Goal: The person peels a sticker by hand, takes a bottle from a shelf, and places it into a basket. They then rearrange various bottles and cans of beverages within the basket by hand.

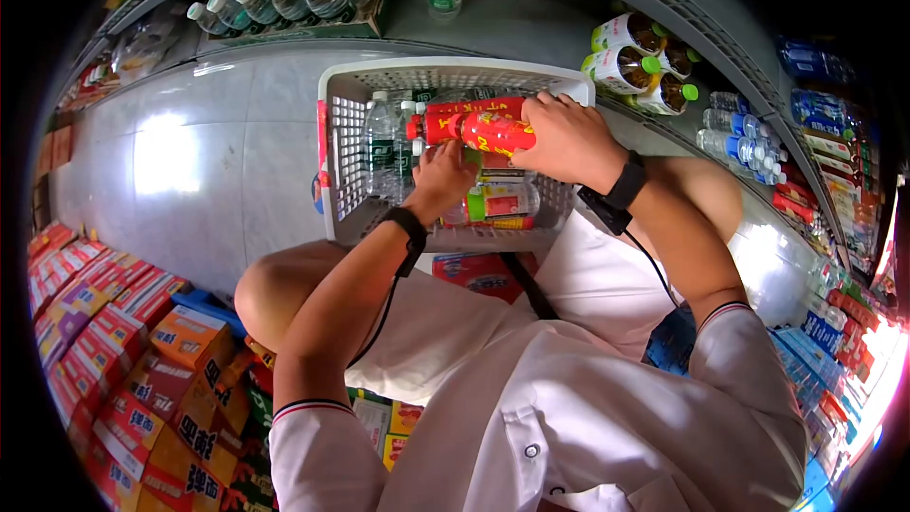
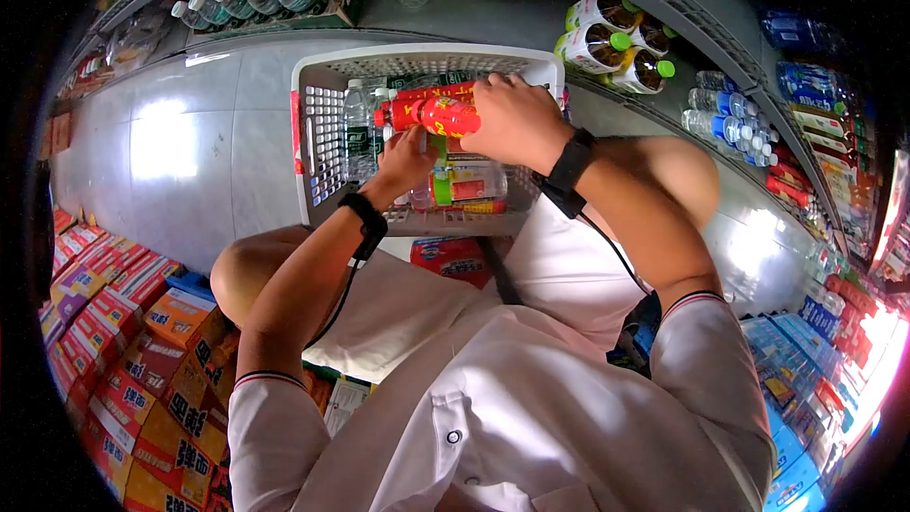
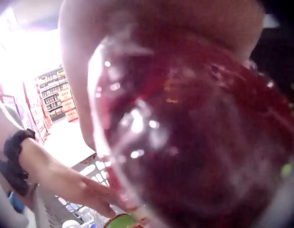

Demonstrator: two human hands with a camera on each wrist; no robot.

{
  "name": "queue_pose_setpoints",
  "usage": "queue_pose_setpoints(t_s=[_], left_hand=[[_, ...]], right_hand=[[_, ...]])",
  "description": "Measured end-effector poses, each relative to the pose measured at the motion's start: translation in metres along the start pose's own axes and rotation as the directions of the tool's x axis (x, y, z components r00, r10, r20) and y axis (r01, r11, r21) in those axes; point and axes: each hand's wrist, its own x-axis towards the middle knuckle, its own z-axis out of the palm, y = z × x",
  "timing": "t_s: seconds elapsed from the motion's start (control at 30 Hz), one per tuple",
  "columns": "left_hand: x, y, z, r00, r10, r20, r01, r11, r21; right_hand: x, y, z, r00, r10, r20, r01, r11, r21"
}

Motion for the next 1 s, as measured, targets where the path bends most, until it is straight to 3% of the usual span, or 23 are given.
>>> queue_pose_setpoints(t_s=[0.03, 0.13, 0.23, 0.33, 0.43, 0.53, 0.63, 0.83, 1.0], left_hand=[[0.001, 0.001, -0.002, 0.998, -0.036, 0.061, 0.036, 0.999, 0.001], [-0.002, 0.004, -0.002, 1.0, 0.011, 0.008, -0.011, 1.0, 0.012], [-0.004, 0.002, 0.009, 0.989, 0.03, -0.148, -0.03, 1.0, 0.002], [0.014, -0.014, 0.009, 0.927, 0.23, -0.298, -0.217, 0.973, 0.076], [0.023, -0.017, 0.002, 0.929, 0.249, -0.274, -0.249, 0.968, 0.035], [0.015, -0.011, 0.002, 0.973, 0.151, -0.173, -0.145, 0.988, 0.049], [0.013, -0.019, 0.012, 0.963, 0.183, -0.198, -0.157, 0.978, 0.14], [0.009, -0.014, 0.004, 0.966, 0.224, -0.13, -0.219, 0.974, 0.05], [0.004, -0.01, 0.006, 0.955, 0.231, -0.184, -0.223, 0.973, 0.065]], right_hand=[[-0.002, 0.0, -0.001, 1.0, -0.004, 0.007, 0.004, 1.0, -0.006], [-0.005, 0.002, 0.002, 1.0, -0.016, 0.0, 0.016, 0.999, -0.037], [-0.005, 0.006, 0.004, 0.999, -0.029, -0.032, 0.027, 0.997, -0.067], [-0.004, 0.01, 0.006, 0.999, -0.035, -0.039, 0.031, 0.995, -0.096], [-0.002, 0.012, 0.009, 0.999, -0.04, 0.008, 0.041, 0.991, -0.126], [0.0, 0.013, 0.015, 0.998, -0.034, 0.045, 0.039, 0.99, -0.136], [0.001, 0.015, 0.021, 0.997, -0.053, 0.06, 0.062, 0.986, -0.153], [0.013, 0.024, 0.039, 0.999, -0.051, -0.015, 0.045, 0.966, -0.254], [0.02, 0.028, 0.042, 0.999, -0.034, -0.029, 0.025, 0.96, -0.278]])
